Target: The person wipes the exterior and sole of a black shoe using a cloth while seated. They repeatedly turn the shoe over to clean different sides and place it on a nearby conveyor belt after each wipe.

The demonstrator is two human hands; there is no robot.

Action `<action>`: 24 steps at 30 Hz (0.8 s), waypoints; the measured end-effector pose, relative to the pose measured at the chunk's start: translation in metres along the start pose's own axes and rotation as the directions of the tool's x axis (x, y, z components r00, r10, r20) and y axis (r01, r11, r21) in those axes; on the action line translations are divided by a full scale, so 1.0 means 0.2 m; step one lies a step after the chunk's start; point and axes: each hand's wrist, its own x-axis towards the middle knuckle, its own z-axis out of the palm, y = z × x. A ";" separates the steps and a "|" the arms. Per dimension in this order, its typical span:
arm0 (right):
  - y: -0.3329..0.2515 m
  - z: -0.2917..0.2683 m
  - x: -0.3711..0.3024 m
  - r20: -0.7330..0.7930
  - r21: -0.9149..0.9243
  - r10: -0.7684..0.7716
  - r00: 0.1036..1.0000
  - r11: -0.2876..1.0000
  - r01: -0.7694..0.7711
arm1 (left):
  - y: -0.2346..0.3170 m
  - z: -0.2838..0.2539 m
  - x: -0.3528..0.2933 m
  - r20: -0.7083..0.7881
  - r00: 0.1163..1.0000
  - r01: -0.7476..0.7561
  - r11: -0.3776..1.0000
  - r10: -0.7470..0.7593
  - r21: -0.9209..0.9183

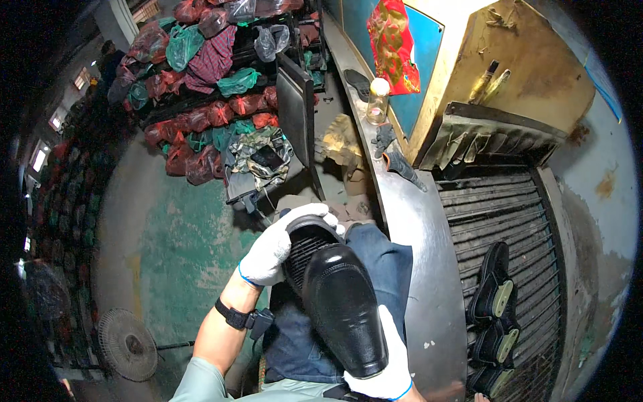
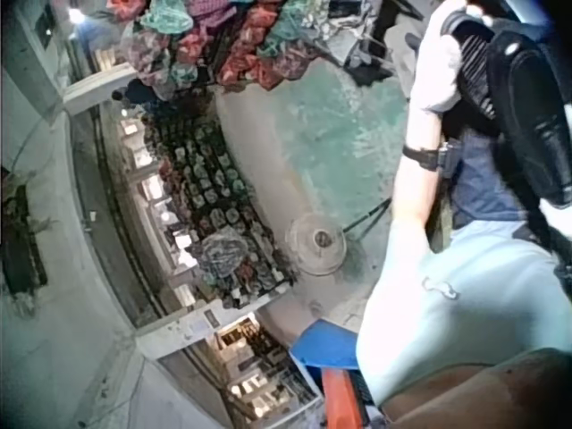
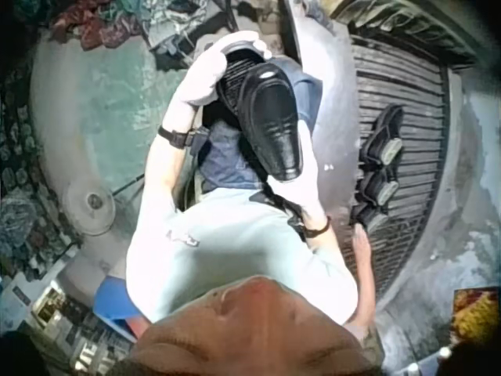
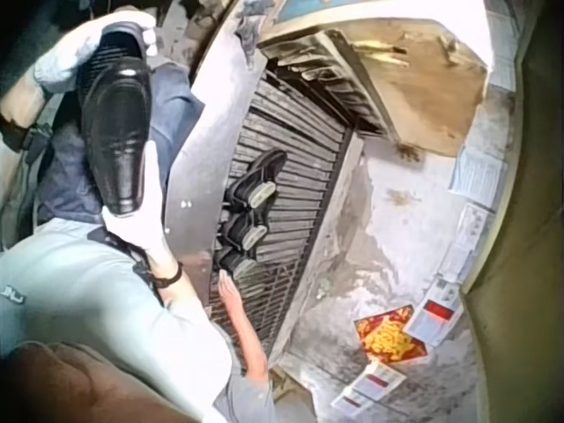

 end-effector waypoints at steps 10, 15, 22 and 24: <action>0.09 -0.03 0.02 0.068 -0.217 -0.048 0.997 0.974 0.062 | 0.02 0.05 0.03 0.069 0.993 0.092 0.995 -0.095 0.046; 0.11 0.00 0.04 0.012 -0.132 -0.031 0.999 0.991 0.032 | 0.01 0.05 0.04 0.074 0.993 0.082 0.988 -0.092 0.129; 0.12 0.01 0.08 0.010 -0.153 -0.037 0.999 0.988 0.038 | -0.01 0.06 0.02 0.070 0.993 0.085 0.992 -0.092 0.098; 0.14 0.02 0.09 0.007 -0.101 -0.026 1.000 0.994 0.026 | -0.03 0.06 -0.01 0.018 0.994 0.108 0.992 -0.109 0.064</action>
